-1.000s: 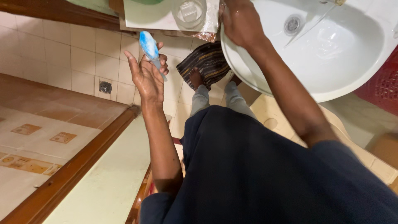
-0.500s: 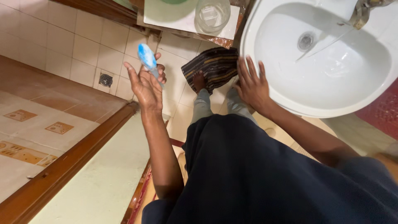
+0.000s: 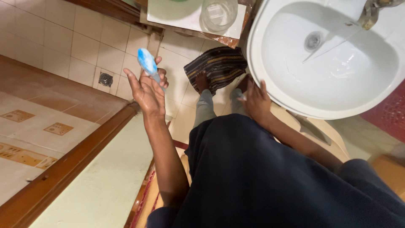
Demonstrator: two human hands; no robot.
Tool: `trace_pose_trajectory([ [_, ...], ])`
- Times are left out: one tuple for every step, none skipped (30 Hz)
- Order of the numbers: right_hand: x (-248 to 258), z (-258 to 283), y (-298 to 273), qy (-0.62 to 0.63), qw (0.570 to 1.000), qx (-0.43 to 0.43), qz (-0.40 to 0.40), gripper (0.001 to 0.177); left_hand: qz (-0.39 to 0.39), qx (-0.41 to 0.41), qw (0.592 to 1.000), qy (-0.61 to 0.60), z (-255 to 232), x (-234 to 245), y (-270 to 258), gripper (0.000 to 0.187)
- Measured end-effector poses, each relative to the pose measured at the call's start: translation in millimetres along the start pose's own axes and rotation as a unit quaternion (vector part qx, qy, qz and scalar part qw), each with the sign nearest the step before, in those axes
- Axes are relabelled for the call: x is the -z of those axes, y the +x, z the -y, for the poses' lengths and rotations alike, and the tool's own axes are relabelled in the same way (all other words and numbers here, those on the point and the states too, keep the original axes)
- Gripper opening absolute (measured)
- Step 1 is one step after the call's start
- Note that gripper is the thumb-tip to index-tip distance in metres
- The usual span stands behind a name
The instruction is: The person scrubs the interior of a bathroom sink using a small brush and then rinses their hands and the brush under a running faucet.
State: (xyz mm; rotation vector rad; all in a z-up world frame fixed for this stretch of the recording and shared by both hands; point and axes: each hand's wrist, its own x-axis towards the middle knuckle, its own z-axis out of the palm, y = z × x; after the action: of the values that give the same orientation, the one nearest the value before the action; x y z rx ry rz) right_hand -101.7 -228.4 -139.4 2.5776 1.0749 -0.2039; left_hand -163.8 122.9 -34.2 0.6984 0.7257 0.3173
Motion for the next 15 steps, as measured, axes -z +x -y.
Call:
trace_pose_trajectory([
  [-2.6,-3.6,-10.1,-0.098,0.994,0.026,-0.036,0.088,0.000,-0.002,1.000,0.006,-1.5,2.5,0.0,0.096],
  [-3.3,-2.9,-9.6,-0.072,0.995,0.029,-0.057,0.086,0.000,-0.004,1.000,0.011,-1.7,4.8,0.0,0.097],
  [0.3,-4.8,-10.9,-0.046,0.995,0.038,-0.076,0.083,-0.006,-0.006,1.000,0.016,-1.2,8.0,-2.4,0.097],
  [5.8,-5.1,-9.2,-0.019,0.994,0.046,-0.095,0.081,0.003,-0.012,1.000,0.020,-1.9,11.4,-1.0,0.097],
  [12.0,-3.5,-6.4,-0.003,0.997,0.043,-0.066,0.081,0.015,-0.010,1.000,0.023,-2.1,15.2,0.6,0.097],
  [17.2,-4.4,3.8,0.013,0.998,0.039,-0.037,0.082,0.026,-0.008,0.999,0.027,-1.6,18.3,0.8,0.096],
  [22.4,-8.1,21.3,0.026,0.999,0.029,-0.013,0.083,0.021,-0.003,0.999,0.025,-1.3,17.8,4.0,0.097],
  [28.7,-10.4,36.8,0.076,0.997,0.006,-0.002,0.085,0.016,0.002,1.000,0.023,-0.8,16.6,4.8,0.098],
  [34.8,-11.1,54.1,0.125,0.992,-0.014,0.007,0.088,0.008,0.005,1.000,0.020,0.3,15.4,5.6,0.099],
  [40.5,-13.7,73.5,0.174,0.984,-0.034,0.016,0.091,0.013,0.002,1.000,0.022,1.9,12.9,9.2,0.099],
  [45.7,-18.6,95.8,0.196,0.979,-0.052,-0.015,0.090,0.014,0.003,1.000,0.025,2.8,12.0,8.7,0.100],
  [51.8,-24.3,119.2,0.217,0.973,-0.071,-0.046,0.089,0.016,0.004,0.999,0.028,3.5,11.0,7.4,0.100],
  [59.2,-31.0,139.3,0.193,0.976,-0.091,-0.052,0.089,0.020,0.006,0.999,0.032,4.3,9.3,5.9,0.100],
  [67.4,-43.7,159.0,0.169,0.977,-0.112,-0.058,0.090,0.025,0.008,0.999,0.036,4.9,7.4,4.0,0.099],
  [76.7,-63.3,181.4,0.227,0.961,-0.158,-0.029,0.079,0.033,0.008,0.999,0.040,5.1,4.7,4.0,0.099],
])
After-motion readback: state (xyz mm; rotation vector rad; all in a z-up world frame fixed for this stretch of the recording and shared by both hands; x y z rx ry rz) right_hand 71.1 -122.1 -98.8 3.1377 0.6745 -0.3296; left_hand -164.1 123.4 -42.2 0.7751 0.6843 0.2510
